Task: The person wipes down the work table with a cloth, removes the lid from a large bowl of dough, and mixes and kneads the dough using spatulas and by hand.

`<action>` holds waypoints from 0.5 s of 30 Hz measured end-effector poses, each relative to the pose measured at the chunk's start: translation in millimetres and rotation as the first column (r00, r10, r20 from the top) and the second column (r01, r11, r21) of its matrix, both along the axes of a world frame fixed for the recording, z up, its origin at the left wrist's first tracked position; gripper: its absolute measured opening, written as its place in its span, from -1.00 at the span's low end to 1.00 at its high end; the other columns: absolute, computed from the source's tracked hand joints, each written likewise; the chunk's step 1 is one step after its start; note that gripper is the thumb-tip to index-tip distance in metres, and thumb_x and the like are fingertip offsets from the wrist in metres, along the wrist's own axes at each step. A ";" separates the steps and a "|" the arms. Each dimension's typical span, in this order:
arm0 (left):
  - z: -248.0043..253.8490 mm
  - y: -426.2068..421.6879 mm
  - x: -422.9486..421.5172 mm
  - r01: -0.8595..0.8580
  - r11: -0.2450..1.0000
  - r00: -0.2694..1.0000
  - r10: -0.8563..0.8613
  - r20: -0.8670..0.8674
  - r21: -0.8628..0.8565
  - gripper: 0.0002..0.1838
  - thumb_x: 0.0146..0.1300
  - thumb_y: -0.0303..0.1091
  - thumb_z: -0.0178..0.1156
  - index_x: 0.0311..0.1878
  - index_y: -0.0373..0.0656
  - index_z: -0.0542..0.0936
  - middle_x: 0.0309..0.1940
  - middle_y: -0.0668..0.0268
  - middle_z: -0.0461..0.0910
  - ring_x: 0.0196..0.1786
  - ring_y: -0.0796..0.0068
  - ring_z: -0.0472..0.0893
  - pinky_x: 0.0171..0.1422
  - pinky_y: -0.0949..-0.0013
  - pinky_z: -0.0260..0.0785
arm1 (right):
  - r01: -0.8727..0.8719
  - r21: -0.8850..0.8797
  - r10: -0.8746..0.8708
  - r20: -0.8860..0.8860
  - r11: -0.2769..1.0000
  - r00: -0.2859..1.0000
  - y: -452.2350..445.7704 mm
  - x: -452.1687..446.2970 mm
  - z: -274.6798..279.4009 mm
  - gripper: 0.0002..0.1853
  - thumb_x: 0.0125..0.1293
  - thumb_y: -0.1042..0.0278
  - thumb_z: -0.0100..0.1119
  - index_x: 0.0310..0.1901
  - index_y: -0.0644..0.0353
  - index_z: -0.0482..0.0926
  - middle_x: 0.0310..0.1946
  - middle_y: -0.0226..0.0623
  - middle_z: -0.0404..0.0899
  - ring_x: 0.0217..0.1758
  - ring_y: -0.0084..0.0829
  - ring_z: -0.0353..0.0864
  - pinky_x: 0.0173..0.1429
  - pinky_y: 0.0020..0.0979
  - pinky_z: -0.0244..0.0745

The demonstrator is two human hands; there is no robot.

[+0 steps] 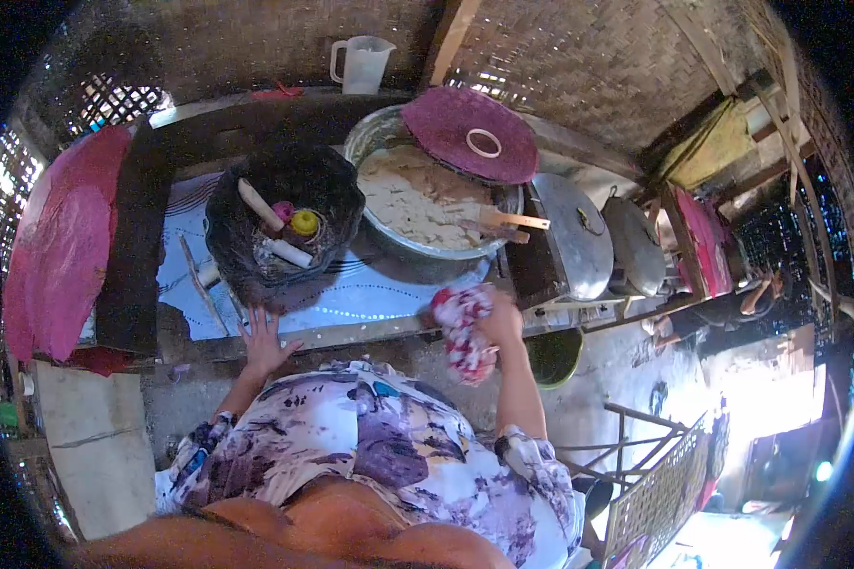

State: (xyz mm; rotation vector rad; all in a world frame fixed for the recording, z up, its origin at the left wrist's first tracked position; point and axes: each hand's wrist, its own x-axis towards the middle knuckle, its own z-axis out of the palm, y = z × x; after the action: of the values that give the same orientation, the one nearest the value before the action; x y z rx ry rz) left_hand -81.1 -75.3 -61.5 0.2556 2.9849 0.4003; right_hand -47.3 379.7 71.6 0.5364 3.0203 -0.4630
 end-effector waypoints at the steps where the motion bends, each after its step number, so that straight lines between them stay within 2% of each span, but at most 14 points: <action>1: 2.2 -0.8 -3.0 -0.002 1.000 1.000 0.002 0.025 -0.011 -0.02 -0.09 0.33 0.11 0.34 -0.02 0.08 0.38 0.09 -0.20 0.43 0.03 -0.32 0.32 -0.27 -0.56 | 0.005 0.008 -0.004 -0.101 1.000 0.995 14.1 -3.5 -1.1 -0.41 -0.20 0.30 0.27 0.02 0.05 0.43 -0.07 -0.09 0.46 0.02 -0.10 0.45 0.09 -0.22 0.38; 4: 5.3 2.8 -11.1 0.001 1.000 0.995 0.002 0.100 -0.031 0.00 -0.09 0.39 0.05 0.36 0.05 0.03 0.40 0.17 -0.30 0.43 0.04 -0.36 0.31 -0.28 -0.58 | 0.331 0.165 -0.345 0.066 0.929 0.936 50.5 -23.3 -94.7 -0.41 -0.10 0.22 0.24 0.07 0.04 0.38 -0.07 -0.05 0.43 0.04 -0.09 0.44 0.10 -0.19 0.37; 5: 2.0 2.2 -10.6 0.000 0.999 0.991 0.005 0.130 -0.036 0.00 -0.09 0.40 0.04 0.37 0.07 0.01 0.41 0.19 -0.33 0.43 0.04 -0.38 0.31 -0.28 -0.59 | 0.250 0.236 -0.275 0.079 0.939 0.958 31.4 -20.3 -99.7 -0.42 -0.03 0.18 0.19 0.10 0.03 0.35 -0.06 -0.02 0.41 0.04 -0.10 0.46 0.07 -0.17 0.41; 6: 1.0 1.2 -13.6 -0.002 0.999 0.987 0.009 0.158 -0.045 0.00 -0.09 0.41 0.03 0.37 0.10 0.00 0.41 0.21 -0.36 0.43 0.05 -0.40 0.31 -0.28 -0.60 | 0.199 0.279 -0.245 0.141 0.939 0.959 15.0 -26.0 -98.3 -0.43 -0.04 0.21 0.16 0.10 0.02 0.36 -0.01 0.01 0.40 0.02 -0.11 0.48 0.01 -0.18 0.46; 7: 2.2 1.2 -17.5 -0.001 0.999 0.986 0.009 0.165 -0.044 0.01 -0.09 0.42 0.02 0.38 0.11 -0.02 0.41 0.21 -0.39 0.43 0.05 -0.41 0.31 -0.28 -0.60 | -0.012 0.250 -0.070 0.315 0.968 0.947 -7.4 -29.0 -80.1 -0.46 -0.07 0.24 0.16 0.06 0.03 0.41 -0.04 0.02 0.44 0.00 -0.11 0.49 -0.05 -0.19 0.49; 8: 3.1 0.0 -18.0 0.004 0.999 0.984 0.005 0.179 -0.048 0.01 -0.09 0.43 0.01 0.38 0.12 -0.03 0.41 0.21 -0.41 0.43 0.05 -0.42 0.30 -0.29 -0.61 | -0.184 0.224 0.085 0.392 0.957 0.916 -34.4 -26.3 -65.4 -0.44 -0.14 0.23 0.22 0.03 0.05 0.45 -0.09 0.03 0.48 0.01 -0.08 0.48 0.01 -0.15 0.45; 9: 2.5 -0.5 -15.5 0.011 0.999 0.980 -0.001 0.199 -0.051 0.01 -0.09 0.44 0.00 0.38 0.13 -0.05 0.41 0.21 -0.44 0.43 0.05 -0.42 0.30 -0.29 -0.62 | -0.300 0.109 0.272 0.214 0.948 0.938 -58.4 -11.6 -48.4 -0.38 -0.22 0.19 0.28 0.03 0.05 0.46 -0.08 0.02 0.49 0.02 -0.06 0.47 0.05 -0.15 0.41; 12: -2.2 -0.3 -14.4 0.021 0.999 0.992 -0.015 0.125 -0.046 0.02 -0.08 0.45 -0.02 0.38 0.09 -0.04 0.41 0.18 -0.38 0.43 0.04 -0.38 0.31 -0.28 -0.62 | -0.474 -0.129 0.491 0.243 0.871 0.837 -68.3 -15.7 -46.7 -0.31 -0.28 0.17 0.32 0.05 0.05 0.45 -0.05 0.05 0.47 0.02 -0.04 0.46 0.08 -0.17 0.38; 13: 1.2 1.1 -15.9 0.029 0.997 0.984 -0.016 0.176 -0.073 0.01 -0.07 0.45 -0.04 0.38 0.07 -0.03 0.41 0.16 -0.33 0.43 0.05 -0.35 0.32 -0.27 -0.61 | -0.432 -0.098 0.442 0.141 0.896 0.886 -73.5 -17.5 -34.4 -0.32 -0.26 0.18 0.30 0.05 0.06 0.44 -0.07 0.07 0.47 0.01 -0.04 0.46 0.05 -0.19 0.40; 15: 11.2 2.1 -14.4 0.035 0.990 0.956 0.007 0.294 -0.136 -0.01 -0.04 0.44 -0.06 0.37 0.03 0.00 0.40 0.12 -0.24 0.43 0.06 -0.30 0.33 -0.25 -0.59 | -0.181 -0.081 0.188 0.089 0.980 0.978 -74.0 -42.7 -32.4 -0.32 -0.25 0.17 0.29 0.06 0.06 0.43 -0.07 0.07 0.47 0.00 -0.03 0.46 0.04 -0.18 0.40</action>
State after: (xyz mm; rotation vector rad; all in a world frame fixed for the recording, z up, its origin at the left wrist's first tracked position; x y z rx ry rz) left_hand -95.5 -73.2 -50.3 0.1846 2.7007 0.2041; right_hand -90.0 305.8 39.2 0.2619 2.9107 -0.5169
